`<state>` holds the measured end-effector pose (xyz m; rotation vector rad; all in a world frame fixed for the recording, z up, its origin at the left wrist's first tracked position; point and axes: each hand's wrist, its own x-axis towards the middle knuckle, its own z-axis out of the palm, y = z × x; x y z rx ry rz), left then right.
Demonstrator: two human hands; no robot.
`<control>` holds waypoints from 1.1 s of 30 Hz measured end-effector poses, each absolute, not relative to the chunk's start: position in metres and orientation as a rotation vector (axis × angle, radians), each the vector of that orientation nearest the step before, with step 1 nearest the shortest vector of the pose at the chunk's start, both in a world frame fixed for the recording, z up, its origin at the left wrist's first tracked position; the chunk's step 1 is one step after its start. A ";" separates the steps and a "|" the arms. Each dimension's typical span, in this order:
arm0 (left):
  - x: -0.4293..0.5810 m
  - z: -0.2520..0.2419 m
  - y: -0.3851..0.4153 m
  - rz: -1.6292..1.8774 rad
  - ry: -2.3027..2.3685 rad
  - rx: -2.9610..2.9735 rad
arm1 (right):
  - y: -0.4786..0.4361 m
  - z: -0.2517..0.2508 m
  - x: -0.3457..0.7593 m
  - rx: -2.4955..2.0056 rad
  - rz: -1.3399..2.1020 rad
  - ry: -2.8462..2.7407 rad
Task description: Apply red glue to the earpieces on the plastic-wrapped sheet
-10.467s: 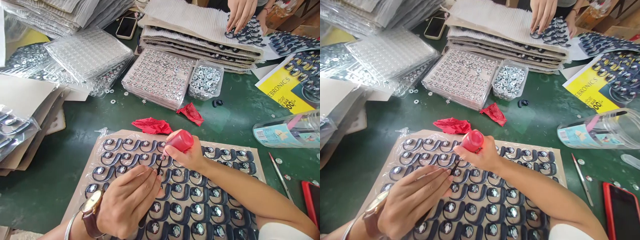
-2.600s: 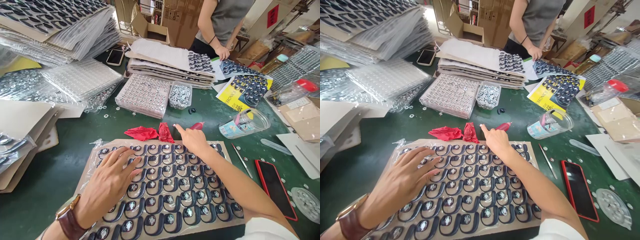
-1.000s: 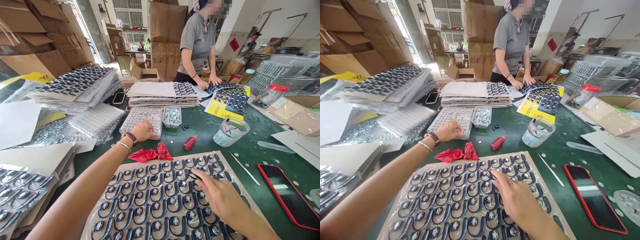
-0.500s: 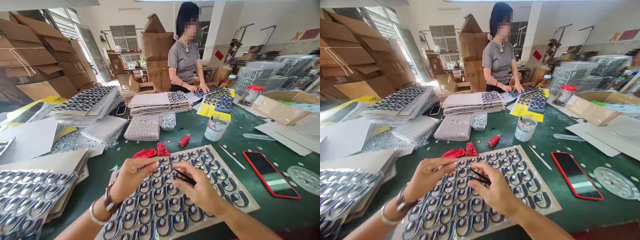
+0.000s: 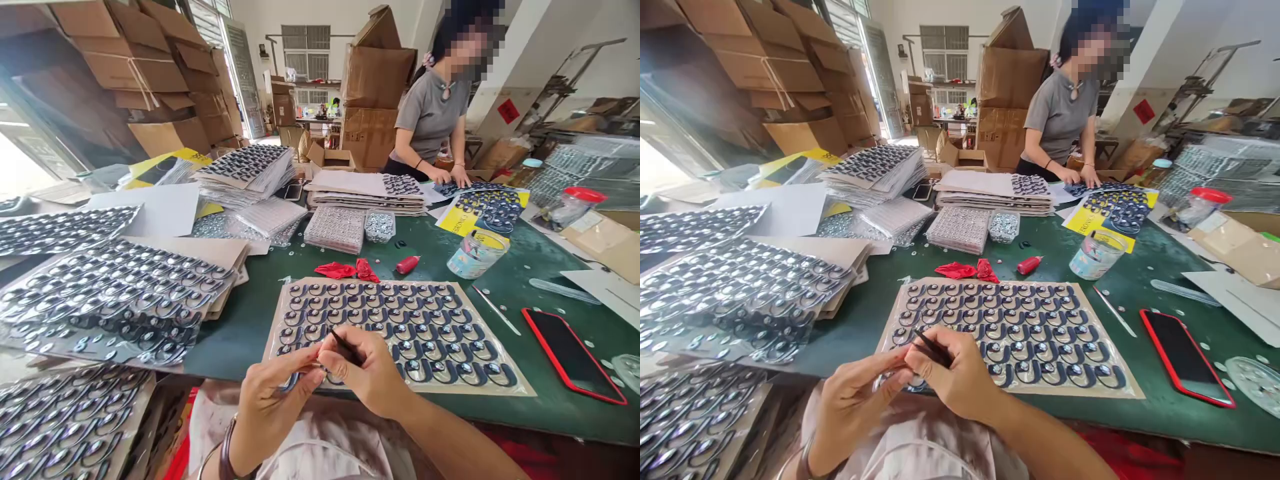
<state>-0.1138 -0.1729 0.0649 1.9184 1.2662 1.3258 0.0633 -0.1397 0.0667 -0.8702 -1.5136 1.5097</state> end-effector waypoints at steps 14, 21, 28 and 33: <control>-0.152 0.024 -0.201 1.303 1.379 1.377 | -0.135 0.041 0.019 -1.013 1.637 -1.483; -0.154 0.020 -0.201 1.301 1.426 1.312 | -0.140 0.024 0.008 -0.846 1.004 -1.894; -0.153 0.019 -0.193 1.230 1.452 1.257 | -0.146 0.021 0.005 -0.770 0.850 -2.065; -0.150 0.011 -0.191 1.222 1.436 1.171 | -0.144 0.031 0.018 -0.982 1.354 -1.868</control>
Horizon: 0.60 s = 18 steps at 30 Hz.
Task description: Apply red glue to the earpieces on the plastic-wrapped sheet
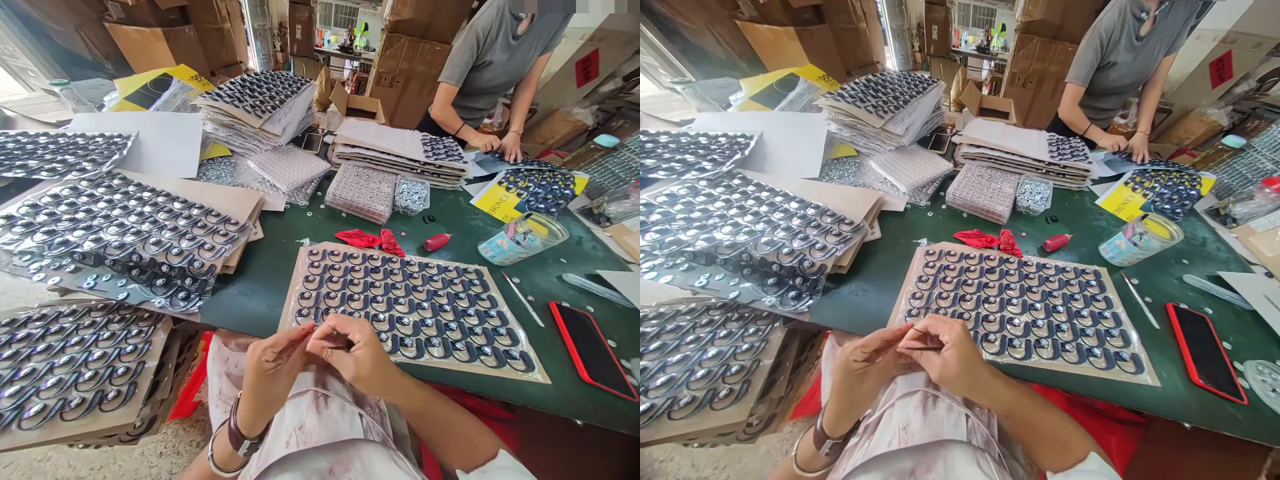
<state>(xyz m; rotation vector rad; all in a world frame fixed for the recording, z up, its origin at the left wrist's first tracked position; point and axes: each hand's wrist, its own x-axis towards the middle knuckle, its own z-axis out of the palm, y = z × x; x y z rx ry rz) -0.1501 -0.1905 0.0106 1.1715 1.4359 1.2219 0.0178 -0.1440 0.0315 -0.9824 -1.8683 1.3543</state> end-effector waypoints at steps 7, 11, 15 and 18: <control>-0.151 0.011 -0.187 1.250 1.333 1.048 | -0.145 0.012 0.050 -0.999 0.719 -2.364; -0.150 0.011 -0.187 1.252 1.296 1.044 | -0.148 0.002 0.049 -0.917 0.424 -2.490; -0.148 0.011 -0.189 1.245 1.289 1.060 | -0.148 0.000 0.049 -0.912 0.327 -2.520; -0.148 0.009 -0.191 1.250 1.304 1.077 | -0.148 0.000 0.050 -0.926 0.345 -2.511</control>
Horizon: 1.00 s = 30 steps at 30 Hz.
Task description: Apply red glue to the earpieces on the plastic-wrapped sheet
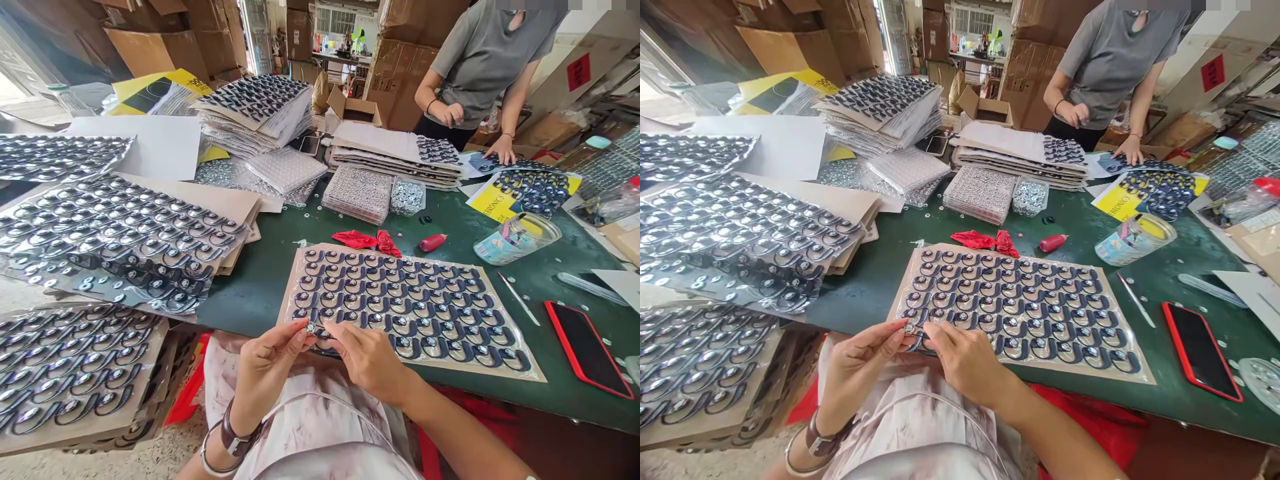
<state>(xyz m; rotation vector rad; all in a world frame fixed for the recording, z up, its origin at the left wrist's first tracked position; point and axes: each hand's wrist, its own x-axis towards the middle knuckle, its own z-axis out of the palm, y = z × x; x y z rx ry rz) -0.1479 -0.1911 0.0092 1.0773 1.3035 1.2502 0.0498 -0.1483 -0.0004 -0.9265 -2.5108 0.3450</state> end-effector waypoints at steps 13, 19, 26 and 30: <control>-0.139 0.007 -0.191 1.241 1.372 1.077 | -0.153 -0.006 0.053 -1.043 0.519 -2.452; -0.137 0.013 -0.191 1.213 1.316 1.073 | -0.153 -0.008 0.054 -0.992 0.518 -2.401; -0.135 0.012 -0.188 1.170 1.322 1.138 | -0.162 -0.010 0.059 -0.919 0.626 -2.309; -0.129 0.007 -0.182 1.154 1.338 1.234 | -0.167 -0.012 0.056 -0.949 0.766 -2.135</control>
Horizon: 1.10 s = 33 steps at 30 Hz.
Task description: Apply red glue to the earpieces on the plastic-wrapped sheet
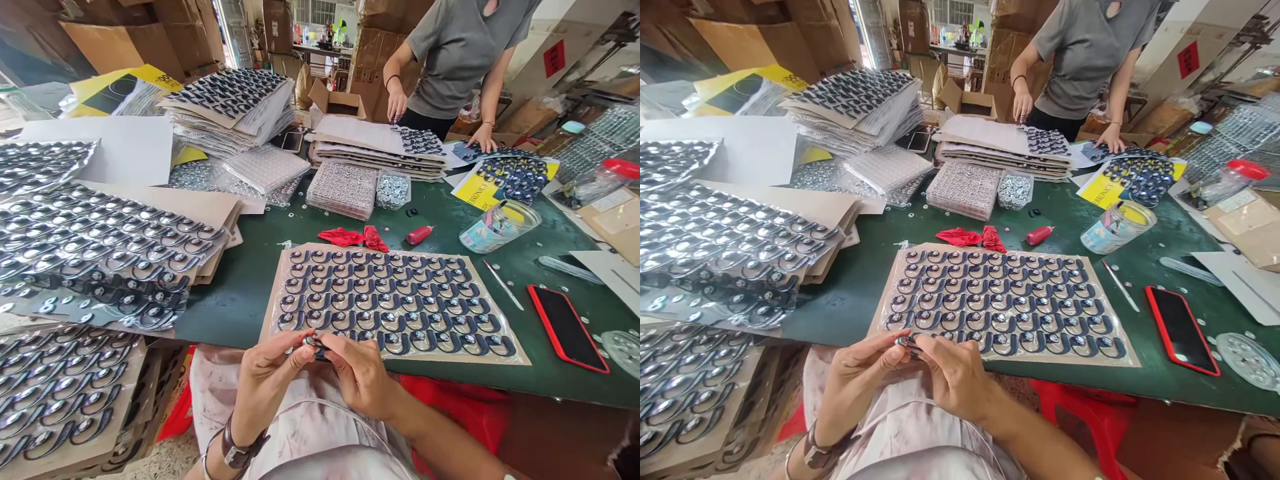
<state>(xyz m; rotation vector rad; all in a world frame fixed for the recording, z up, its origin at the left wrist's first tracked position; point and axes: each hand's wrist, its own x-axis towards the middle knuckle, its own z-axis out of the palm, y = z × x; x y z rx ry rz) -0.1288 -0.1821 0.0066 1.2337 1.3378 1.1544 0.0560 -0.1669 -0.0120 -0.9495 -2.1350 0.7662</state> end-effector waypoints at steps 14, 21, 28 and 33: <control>-0.150 0.017 0.020 0.796 1.740 1.956 | -0.041 0.007 0.187 -1.350 0.501 -2.275; -0.146 -0.002 0.108 0.523 1.802 2.459 | 0.026 -0.016 0.193 -1.044 0.262 -2.650; -0.105 0.011 0.044 0.335 1.293 2.820 | 0.036 -0.025 0.192 -0.966 0.288 -2.740; -0.087 0.007 0.029 0.337 1.024 2.908 | 0.037 -0.027 0.192 -1.001 0.352 -2.742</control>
